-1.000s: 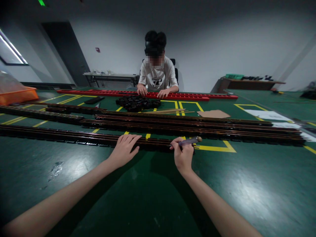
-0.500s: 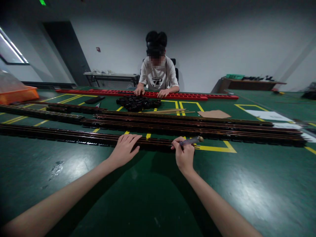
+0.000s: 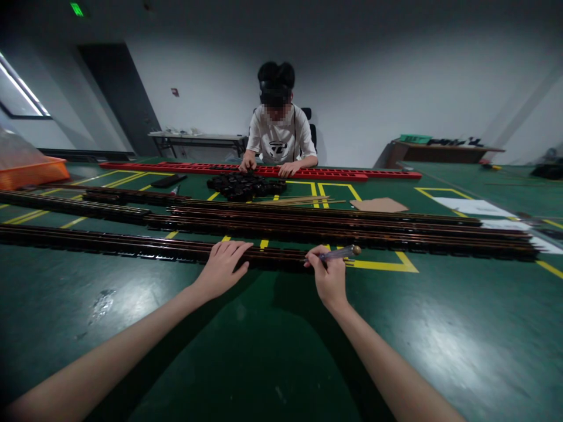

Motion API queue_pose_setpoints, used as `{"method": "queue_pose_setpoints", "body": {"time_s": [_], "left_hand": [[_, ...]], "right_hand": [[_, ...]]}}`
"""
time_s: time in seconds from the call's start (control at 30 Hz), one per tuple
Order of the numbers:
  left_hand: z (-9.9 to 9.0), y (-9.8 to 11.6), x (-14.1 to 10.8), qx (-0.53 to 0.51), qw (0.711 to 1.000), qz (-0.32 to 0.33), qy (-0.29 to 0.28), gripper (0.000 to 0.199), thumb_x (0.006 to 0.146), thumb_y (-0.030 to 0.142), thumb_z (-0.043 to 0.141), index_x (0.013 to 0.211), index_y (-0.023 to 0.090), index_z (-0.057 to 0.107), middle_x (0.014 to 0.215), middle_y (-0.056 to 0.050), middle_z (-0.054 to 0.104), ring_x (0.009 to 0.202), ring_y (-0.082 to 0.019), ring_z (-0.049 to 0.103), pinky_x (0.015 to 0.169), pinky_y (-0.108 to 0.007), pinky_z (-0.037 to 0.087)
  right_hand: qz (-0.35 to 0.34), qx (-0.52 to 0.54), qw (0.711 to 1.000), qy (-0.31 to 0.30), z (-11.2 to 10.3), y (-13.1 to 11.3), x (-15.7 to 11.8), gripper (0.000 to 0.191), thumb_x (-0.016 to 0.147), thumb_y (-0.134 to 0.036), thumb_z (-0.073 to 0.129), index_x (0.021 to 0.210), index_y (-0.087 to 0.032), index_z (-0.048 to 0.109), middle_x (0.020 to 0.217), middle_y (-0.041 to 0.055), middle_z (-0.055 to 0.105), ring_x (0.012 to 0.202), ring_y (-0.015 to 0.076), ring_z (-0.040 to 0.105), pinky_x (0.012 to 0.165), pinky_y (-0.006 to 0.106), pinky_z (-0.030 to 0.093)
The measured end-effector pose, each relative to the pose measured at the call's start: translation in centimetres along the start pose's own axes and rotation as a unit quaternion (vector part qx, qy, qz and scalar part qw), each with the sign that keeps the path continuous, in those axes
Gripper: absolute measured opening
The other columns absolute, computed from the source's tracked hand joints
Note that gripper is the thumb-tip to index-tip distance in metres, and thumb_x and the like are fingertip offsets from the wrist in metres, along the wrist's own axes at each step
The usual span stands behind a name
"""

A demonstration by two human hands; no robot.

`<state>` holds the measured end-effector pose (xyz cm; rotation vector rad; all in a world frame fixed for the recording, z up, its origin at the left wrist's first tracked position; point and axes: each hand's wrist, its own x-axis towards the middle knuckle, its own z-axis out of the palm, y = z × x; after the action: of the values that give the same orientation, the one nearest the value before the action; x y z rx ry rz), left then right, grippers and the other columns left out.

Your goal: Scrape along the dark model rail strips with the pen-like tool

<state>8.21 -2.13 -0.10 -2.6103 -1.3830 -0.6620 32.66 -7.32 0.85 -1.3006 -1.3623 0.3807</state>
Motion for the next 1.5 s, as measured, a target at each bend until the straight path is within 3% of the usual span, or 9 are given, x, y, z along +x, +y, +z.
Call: {"method": "queue_pose_setpoints", "body": {"time_s": [0.37, 0.53, 0.7, 1.1, 1.5], "left_hand": [[-0.1, 0.1, 0.0, 0.005, 1.000, -0.001, -0.009, 0.039, 0.089, 0.030, 0.042, 0.125, 0.017, 0.051, 0.120, -0.009, 0.058, 0.113, -0.024, 0.048, 0.102, -0.048, 0.034], [0.0, 0.0, 0.0, 0.010, 1.000, 0.003, -0.005, 0.039, 0.089, 0.030, 0.041, 0.125, 0.017, 0.050, 0.120, -0.009, 0.058, 0.113, -0.025, 0.048, 0.100, -0.048, 0.034], [0.1, 0.0, 0.0, 0.011, 1.000, 0.004, 0.003, 0.038, 0.089, 0.030, 0.041, 0.124, 0.018, 0.050, 0.119, -0.008, 0.058, 0.112, -0.024, 0.048, 0.100, -0.047, 0.034], [0.0, 0.0, -0.1, 0.017, 1.000, 0.009, 0.009, 0.038, 0.089, 0.030, 0.041, 0.123, 0.018, 0.051, 0.118, -0.009, 0.059, 0.110, -0.025, 0.048, 0.099, -0.047, 0.035], [0.0, 0.1, 0.0, 0.012, 1.000, 0.002, 0.000, 0.039, 0.089, 0.030, 0.041, 0.124, 0.017, 0.051, 0.119, -0.009, 0.058, 0.113, -0.025, 0.048, 0.100, -0.047, 0.034]], "right_hand": [[0.007, 0.040, 0.995, -0.087, -2.2, 0.7, -0.2, 0.022, 0.081, -0.039, 0.053, 0.083, -0.019, 0.062, 0.075, 0.0027, 0.066, 0.073, 0.0173, 0.064, 0.073, 0.032, 0.048], [0.009, 0.023, 0.997, -0.067, -2.1, 0.4, -0.3, 0.021, 0.081, -0.038, 0.053, 0.079, -0.019, 0.062, 0.070, 0.0021, 0.065, 0.069, 0.0167, 0.062, 0.071, 0.031, 0.047], [0.019, 0.046, 0.999, 0.007, -2.1, 0.6, -0.4, 0.019, 0.078, -0.034, 0.053, 0.071, -0.019, 0.061, 0.063, 0.0007, 0.062, 0.062, 0.0154, 0.060, 0.064, 0.029, 0.046], [0.024, -0.028, 0.994, 0.107, -2.5, 0.7, -0.6, 0.020, 0.076, -0.031, 0.050, 0.062, -0.019, 0.059, 0.054, -0.0001, 0.061, 0.057, 0.0165, 0.058, 0.067, 0.031, 0.042], [-0.012, -0.091, 0.993, 0.069, -2.9, 0.9, -0.3, 0.022, 0.078, -0.032, 0.047, 0.063, -0.020, 0.059, 0.057, 0.0012, 0.063, 0.061, 0.0174, 0.059, 0.070, 0.031, 0.042]]}}
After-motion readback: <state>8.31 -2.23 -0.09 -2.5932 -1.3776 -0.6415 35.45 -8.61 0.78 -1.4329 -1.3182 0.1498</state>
